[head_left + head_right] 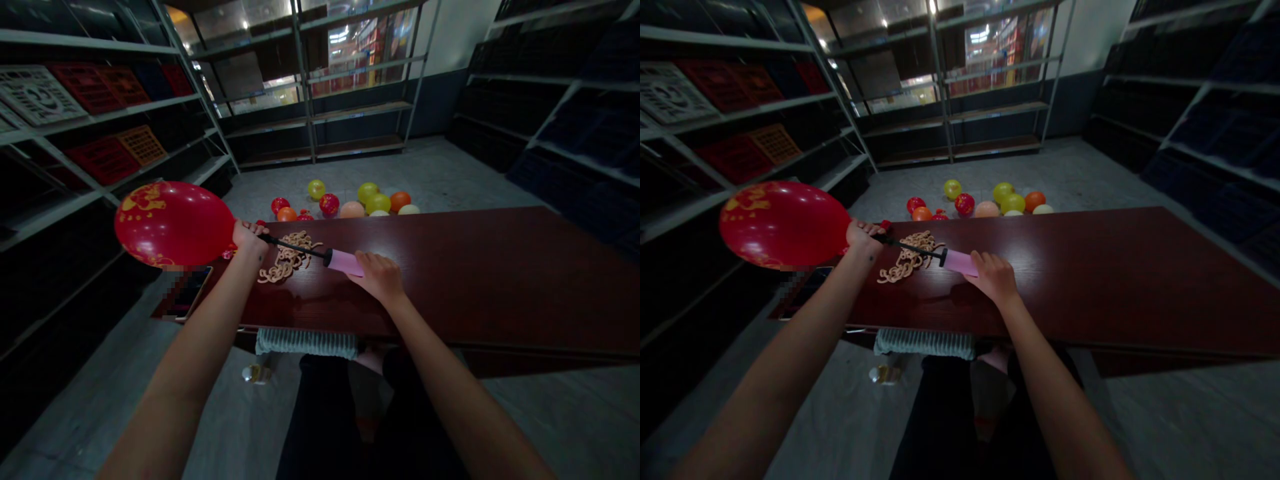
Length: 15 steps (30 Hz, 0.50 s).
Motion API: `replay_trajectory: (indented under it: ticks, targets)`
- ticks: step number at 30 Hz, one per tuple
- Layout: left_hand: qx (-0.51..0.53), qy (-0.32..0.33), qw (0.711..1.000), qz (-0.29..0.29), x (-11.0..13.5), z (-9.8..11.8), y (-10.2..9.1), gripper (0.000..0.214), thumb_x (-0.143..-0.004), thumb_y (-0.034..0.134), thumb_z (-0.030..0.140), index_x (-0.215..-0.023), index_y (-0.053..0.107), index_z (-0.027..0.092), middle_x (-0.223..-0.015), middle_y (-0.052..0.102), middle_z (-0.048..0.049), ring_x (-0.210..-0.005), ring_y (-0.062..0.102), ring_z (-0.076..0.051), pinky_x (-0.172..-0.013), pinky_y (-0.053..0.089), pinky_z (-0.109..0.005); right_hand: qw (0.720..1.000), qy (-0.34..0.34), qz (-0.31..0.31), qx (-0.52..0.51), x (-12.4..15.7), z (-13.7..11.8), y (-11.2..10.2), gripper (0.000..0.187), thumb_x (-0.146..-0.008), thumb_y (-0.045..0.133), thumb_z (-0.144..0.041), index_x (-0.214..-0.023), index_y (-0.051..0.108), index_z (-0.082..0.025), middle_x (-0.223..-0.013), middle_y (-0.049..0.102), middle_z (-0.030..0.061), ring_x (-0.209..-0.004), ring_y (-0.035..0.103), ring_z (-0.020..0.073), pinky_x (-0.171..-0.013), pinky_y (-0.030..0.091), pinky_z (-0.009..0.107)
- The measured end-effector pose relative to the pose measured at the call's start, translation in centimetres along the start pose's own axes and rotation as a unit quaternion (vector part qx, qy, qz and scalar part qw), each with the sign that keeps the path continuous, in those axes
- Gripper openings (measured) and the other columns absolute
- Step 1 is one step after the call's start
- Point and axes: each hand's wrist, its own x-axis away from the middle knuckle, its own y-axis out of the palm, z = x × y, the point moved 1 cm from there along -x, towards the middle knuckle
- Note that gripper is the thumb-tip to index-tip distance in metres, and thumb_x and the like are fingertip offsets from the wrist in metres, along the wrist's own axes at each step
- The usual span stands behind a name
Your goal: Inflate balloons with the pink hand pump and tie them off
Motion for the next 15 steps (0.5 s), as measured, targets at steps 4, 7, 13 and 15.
replay_trajectory:
  ticks: [4, 7, 13, 15]
  targets:
    - [0.019, 0.04, 0.998, -0.047, 0.6, -1.2, 1.6, 0.046, -0.105, 0.045, 0.036, -0.066, 0.025, 0.021, -0.049, 0.021, 0.0083, -0.035, 0.023, -0.008, -0.04, 0.024, -0.023, 0.999, 0.03, 0.011, -0.009, 0.3, 0.5, 0.4, 0.037, -0.09, 0.067, -0.046, -0.112, 0.069, -0.015, -0.084, 0.071, 0.0068, -0.071, 0.06, 0.0196, -0.065, 0.027, 0.031]
    - [0.023, 0.062, 0.995, -0.077, 1.8, -2.8, 3.0, 0.052, -0.104, 0.049, 0.046, -0.065, 0.026, 0.021, -0.048, 0.021, 0.0085, -0.035, 0.022, -0.007, -0.04, 0.024, -0.022, 0.998, 0.055, 0.024, -0.003, 0.3, 0.7, 0.7, 0.035, -0.09, 0.067, -0.045, -0.11, 0.069, -0.016, -0.082, 0.071, 0.0057, -0.069, 0.06, 0.019, -0.063, 0.027, 0.031]
    - [-0.004, 0.071, 0.983, -0.169, 5.6, -8.5, 5.1, 0.06, -0.099, 0.057, 0.057, -0.062, 0.025, 0.022, -0.046, 0.021, 0.0089, -0.035, 0.022, -0.007, -0.039, 0.023, -0.023, 0.995, 0.083, 0.043, -0.025, 0.3, 1.0, 1.2, 0.038, -0.09, 0.067, -0.047, -0.111, 0.067, -0.016, -0.085, 0.072, 0.0069, -0.069, 0.062, 0.0194, -0.063, 0.03, 0.03]
    - [-0.008, 0.069, 0.979, -0.193, 6.6, -11.0, 5.4, 0.061, -0.099, 0.057, 0.058, -0.06, 0.026, 0.022, -0.046, 0.022, 0.0085, -0.034, 0.021, -0.007, -0.039, 0.022, -0.023, 0.993, 0.099, 0.047, -0.034, 0.4, 1.1, 1.3, 0.039, -0.089, 0.067, -0.047, -0.112, 0.066, -0.015, -0.086, 0.073, 0.0076, -0.071, 0.063, 0.02, -0.063, 0.031, 0.03]
